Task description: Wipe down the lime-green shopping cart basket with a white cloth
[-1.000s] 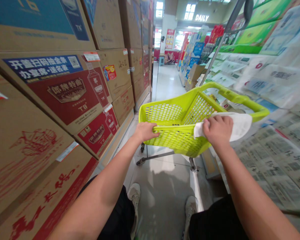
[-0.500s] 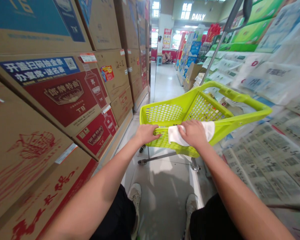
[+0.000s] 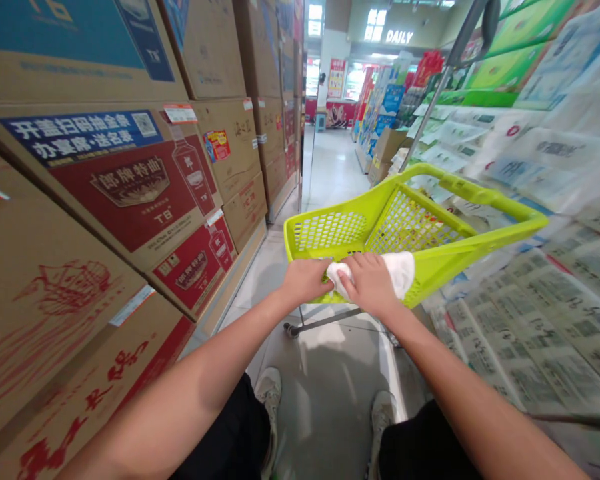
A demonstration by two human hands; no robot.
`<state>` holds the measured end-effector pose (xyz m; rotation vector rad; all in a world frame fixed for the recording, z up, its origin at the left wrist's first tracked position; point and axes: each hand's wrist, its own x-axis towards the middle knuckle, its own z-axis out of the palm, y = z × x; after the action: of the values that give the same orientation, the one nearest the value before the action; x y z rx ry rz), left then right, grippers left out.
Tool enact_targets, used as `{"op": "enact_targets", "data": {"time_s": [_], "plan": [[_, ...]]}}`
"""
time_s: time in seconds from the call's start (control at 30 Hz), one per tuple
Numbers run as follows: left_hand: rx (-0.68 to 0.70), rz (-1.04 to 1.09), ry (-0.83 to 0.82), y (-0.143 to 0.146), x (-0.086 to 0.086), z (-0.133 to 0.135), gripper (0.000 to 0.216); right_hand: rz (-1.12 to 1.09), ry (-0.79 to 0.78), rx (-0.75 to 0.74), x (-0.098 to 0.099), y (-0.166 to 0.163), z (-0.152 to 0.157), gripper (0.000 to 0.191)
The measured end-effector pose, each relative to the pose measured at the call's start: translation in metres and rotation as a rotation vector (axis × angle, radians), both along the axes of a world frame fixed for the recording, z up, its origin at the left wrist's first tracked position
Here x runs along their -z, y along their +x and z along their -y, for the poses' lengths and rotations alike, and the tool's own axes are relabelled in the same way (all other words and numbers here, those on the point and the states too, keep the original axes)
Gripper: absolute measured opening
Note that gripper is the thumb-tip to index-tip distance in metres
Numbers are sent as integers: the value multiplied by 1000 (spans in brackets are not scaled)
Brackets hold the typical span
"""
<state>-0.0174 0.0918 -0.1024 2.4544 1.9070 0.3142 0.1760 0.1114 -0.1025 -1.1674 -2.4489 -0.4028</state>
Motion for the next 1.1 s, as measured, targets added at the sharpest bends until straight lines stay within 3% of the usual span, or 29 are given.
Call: {"op": "enact_targets", "data": {"time_s": [0.1, 0.17, 0.23, 0.37, 0.43, 0.5, 0.67, 0.77, 0.9, 1.03, 1.1], "plan": [[22, -7, 2, -5, -1, -4, 33, -39, 9, -100, 7, -23, 13, 50], [46, -20, 7, -11, 0, -7, 32, -28, -1, -90, 4, -19, 7, 47], [59, -39, 9, -16, 1, -8, 32, -14, -12, 14, -5, 3, -12, 44], [82, -58, 18, -18, 3, -7, 32, -101, 67, 408, -23, 66, -55, 43], [96, -54, 36, -15, 4, -6, 31, -146, 124, 495, -25, 79, -62, 40], [82, -55, 55, -10, 5, -5, 31, -146, 132, 431, -20, 69, -54, 38], [65, -42, 53, -10, 6, -8, 35, -146, 21, -33, 5, -6, -8, 34], [80, -40, 23, -17, 6, -13, 34, -180, -31, -118, 8, -23, -5, 36], [50, -91, 3, -28, 5, -20, 35, -119, 8, 121, -6, 21, -36, 39], [42, -124, -3, -37, 6, -26, 38, -176, 204, 465, -27, 96, -69, 35], [43, -123, 1, -40, 6, -30, 38, -214, 287, 560, -34, 119, -77, 34]]}}
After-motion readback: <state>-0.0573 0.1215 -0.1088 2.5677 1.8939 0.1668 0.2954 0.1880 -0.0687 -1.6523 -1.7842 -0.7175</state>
